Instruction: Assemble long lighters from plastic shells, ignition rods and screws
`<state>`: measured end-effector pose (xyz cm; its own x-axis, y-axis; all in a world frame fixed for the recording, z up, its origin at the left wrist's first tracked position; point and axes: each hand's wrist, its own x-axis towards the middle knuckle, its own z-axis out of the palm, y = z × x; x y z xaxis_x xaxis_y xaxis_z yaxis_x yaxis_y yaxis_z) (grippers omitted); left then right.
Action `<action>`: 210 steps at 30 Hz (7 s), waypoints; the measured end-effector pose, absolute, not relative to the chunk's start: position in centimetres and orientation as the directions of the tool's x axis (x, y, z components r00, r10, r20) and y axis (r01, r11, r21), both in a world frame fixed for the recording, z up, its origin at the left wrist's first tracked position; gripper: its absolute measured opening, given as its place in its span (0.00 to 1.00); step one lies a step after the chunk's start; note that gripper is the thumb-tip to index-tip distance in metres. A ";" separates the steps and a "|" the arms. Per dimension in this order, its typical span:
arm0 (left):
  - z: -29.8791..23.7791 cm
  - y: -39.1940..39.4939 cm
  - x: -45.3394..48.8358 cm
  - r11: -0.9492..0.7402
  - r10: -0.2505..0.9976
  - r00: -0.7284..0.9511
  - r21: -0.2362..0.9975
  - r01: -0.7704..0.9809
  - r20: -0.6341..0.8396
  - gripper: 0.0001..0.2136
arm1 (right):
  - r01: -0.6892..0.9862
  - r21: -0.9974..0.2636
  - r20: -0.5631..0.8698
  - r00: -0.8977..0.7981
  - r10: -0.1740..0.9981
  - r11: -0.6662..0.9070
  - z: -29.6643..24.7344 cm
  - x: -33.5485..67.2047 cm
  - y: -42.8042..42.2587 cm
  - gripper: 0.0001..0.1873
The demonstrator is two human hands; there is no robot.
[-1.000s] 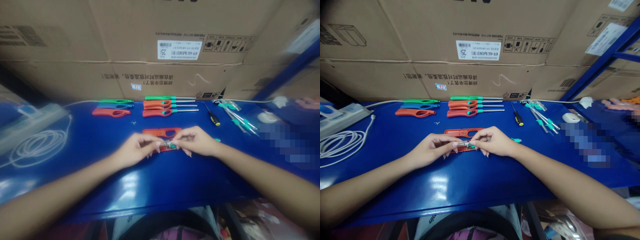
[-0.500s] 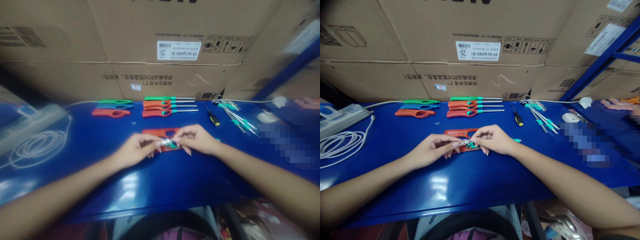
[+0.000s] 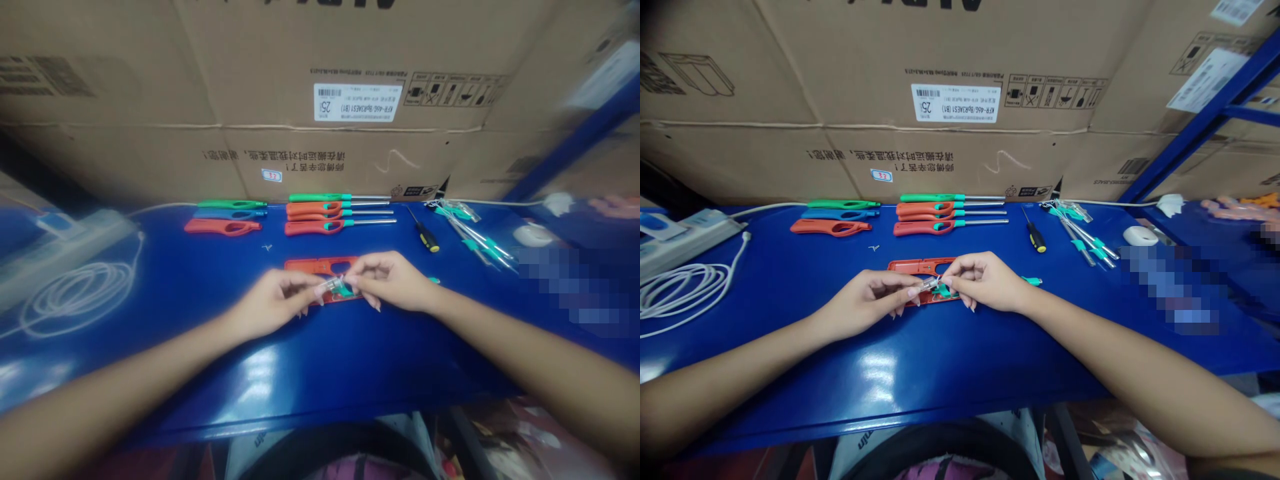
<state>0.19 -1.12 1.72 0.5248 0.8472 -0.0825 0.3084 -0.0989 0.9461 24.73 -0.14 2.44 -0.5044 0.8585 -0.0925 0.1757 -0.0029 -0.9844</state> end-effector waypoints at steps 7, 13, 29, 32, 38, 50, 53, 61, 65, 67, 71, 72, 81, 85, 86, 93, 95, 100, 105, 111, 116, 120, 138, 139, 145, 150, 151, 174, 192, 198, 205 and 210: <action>1.8 -1.2 0.2 -0.111 0.834 0.548 0.953 0.282 -0.065 0.14 | 0.185 -0.983 -0.083 -0.513 0.854 0.016 2.3 24.8 -0.1 0.20; 1.8 -1.1 0.0 -0.157 0.804 0.592 0.946 0.282 -0.043 0.13 | 0.185 -0.982 -0.076 -0.539 0.839 0.030 2.1 24.7 -0.1 0.21; 1.4 -0.9 0.0 -0.093 0.827 0.558 0.960 0.265 -0.074 0.14 | 0.153 -0.988 -0.093 -0.521 0.849 -0.014 2.3 24.8 0.1 0.20; 1.4 -0.9 -0.1 -0.068 0.837 0.539 0.961 0.269 -0.092 0.14 | 0.106 -0.993 -0.094 -0.508 0.856 -0.046 2.4 24.8 0.2 0.21; 1.3 -0.9 -0.2 -0.079 0.840 0.536 0.955 0.284 -0.090 0.15 | 0.097 -0.994 -0.084 -0.503 0.860 -0.040 2.3 24.5 0.1 0.19; 1.3 -1.0 0.0 -0.098 0.846 0.528 0.949 0.298 -0.078 0.16 | 0.161 -0.987 -0.089 -0.470 0.878 -0.014 2.2 24.4 -0.3 0.19; 1.3 -1.1 0.1 -0.106 0.850 0.523 0.950 0.295 -0.068 0.16 | 0.170 -0.985 -0.091 -0.471 0.878 -0.011 2.3 24.4 -0.3 0.20; 1.3 -1.2 0.2 -0.121 0.853 0.519 0.944 0.308 -0.060 0.16 | 0.195 -0.981 -0.094 -0.464 0.881 -0.003 2.4 24.3 -0.4 0.19; 1.3 -1.3 0.2 -0.139 0.847 0.529 0.944 0.298 -0.042 0.17 | 0.196 -0.980 -0.084 -0.461 0.883 0.009 2.4 24.3 -0.5 0.19; 1.2 -1.4 0.2 -0.149 0.842 0.539 0.948 0.281 -0.028 0.16 | 0.201 -0.979 -0.081 -0.463 0.883 0.015 2.4 24.3 -0.6 0.20; 1.4 -1.4 0.4 -0.174 0.831 0.556 0.949 0.265 -0.003 0.14 | 0.193 -0.981 -0.077 -0.476 0.876 0.018 2.4 24.3 -0.6 0.21; 1.4 -1.3 0.4 -0.174 0.832 0.554 0.948 0.267 -0.003 0.14 | 0.183 -0.983 -0.076 -0.478 0.875 0.014 2.3 24.3 -0.5 0.21; 1.6 -1.2 0.2 -0.124 0.862 0.504 0.945 0.303 -0.048 0.16 | 0.103 -0.994 -0.072 -0.499 0.864 -0.023 2.6 24.6 0.1 0.21; 1.5 -1.3 0.2 -0.114 0.860 0.508 0.952 0.284 -0.049 0.15 | 0.103 -0.995 -0.065 -0.506 0.860 -0.015 2.5 24.7 0.1 0.21; 1.5 -1.3 0.2 -0.114 0.858 0.511 0.953 0.279 -0.047 0.15 | 0.104 -0.994 -0.064 -0.503 0.862 -0.013 2.4 24.7 0.1 0.20; 1.1 -1.2 0.2 -0.134 0.845 0.533 0.957 0.257 -0.025 0.15 | 0.151 -0.988 -0.058 -0.485 0.873 0.018 2.2 24.6 -0.2 0.19; 1.1 -1.1 0.2 -0.136 0.844 0.536 0.956 0.262 -0.027 0.16 | 0.161 -0.987 -0.056 -0.482 0.874 0.025 2.2 24.6 -0.3 0.19; 1.3 -1.3 0.2 -0.143 0.832 0.553 0.952 0.271 -0.032 0.16 | 0.176 -0.983 -0.042 -0.484 0.874 0.051 2.1 24.6 -0.4 0.18; 1.7 -1.4 0.4 -0.174 0.822 0.570 0.946 0.272 -0.012 0.14 | 0.189 -0.977 -0.007 -0.494 0.869 0.099 1.9 24.6 -0.5 0.18; 1.5 -1.3 0.2 -0.159 0.828 0.560 0.946 0.282 -0.028 0.15 | 0.177 -0.980 -0.008 -0.495 0.869 0.092 2.1 24.5 -0.4 0.18; 1.5 -1.2 0.3 -0.141 0.833 0.552 0.948 0.286 -0.043 0.15 | 0.187 -0.981 -0.047 -0.508 0.860 0.057 2.4 24.5 -0.1 0.18; 1.5 -1.2 0.3 -0.145 0.834 0.549 0.942 0.304 -0.049 0.15 | 0.200 -0.979 -0.075 -0.489 0.869 0.028 2.5 24.4 0.0 0.17; 1.3 -1.2 0.2 -0.152 0.854 0.520 0.945 0.288 -0.022 0.14 | 0.134 -0.991 -0.050 -0.487 0.872 0.018 2.4 24.4 -0.2 0.21; 1.2 -1.2 0.2 -0.153 0.852 0.524 0.946 0.285 -0.020 0.14 | 0.137 -0.990 -0.046 -0.486 0.873 0.024 2.3 24.4 -0.2 0.21; 1.2 -1.4 0.4 -0.153 0.845 0.535 0.952 0.265 -0.013 0.14 | 0.167 -0.982 -0.004 -0.477 0.879 0.086 2.0 24.4 -0.5 0.17; 1.3 -1.4 0.4 -0.162 0.840 0.542 0.951 0.262 -0.007 0.14 | 0.189 -0.973 0.022 -0.483 0.875 0.129 1.9 24.4 -0.5 0.17; 1.3 -1.4 0.3 -0.159 0.841 0.541 0.951 0.264 -0.009 0.14 | 0.189 -0.973 0.023 -0.483 0.876 0.129 1.8 24.4 -0.5 0.17; 1.3 -1.1 0.2 -0.159 0.834 0.551 0.944 0.289 -0.028 0.14 | 0.143 -0.986 0.013 -0.457 0.889 0.088 1.6 24.3 -0.5 0.18; 3.0 -1.1 -0.8 -0.110 0.870 0.487 0.935 0.338 -0.074 0.13 | 0.159 -0.986 -0.026 -0.447 0.894 0.051 2.0 24.5 -0.2 0.21; 3.8 -1.2 -1.4 -0.453 0.800 0.599 0.700 0.552 0.045 0.10 | 0.189 -0.980 -0.036 -0.442 0.896 0.054 2.2 24.6 -0.2 0.21; 4.0 -1.4 -1.7 -0.614 0.743 0.651 0.549 0.568 0.157 0.11 | 0.288 -0.920 0.111 -0.462 0.880 0.268 2.1 24.8 -0.5 0.15; 4.1 -1.3 -1.9 -0.633 0.727 0.668 0.536 0.559 0.162 0.09 | 0.378 -0.523 0.433 -0.654 0.620 0.764 2.6 25.4 -0.5 0.12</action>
<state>-1.89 -1.34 4.11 0.6675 0.7268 0.1619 0.5588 -0.6327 0.5361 25.35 -0.49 2.65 -0.6538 0.6205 0.4331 0.3783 0.7637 -0.5231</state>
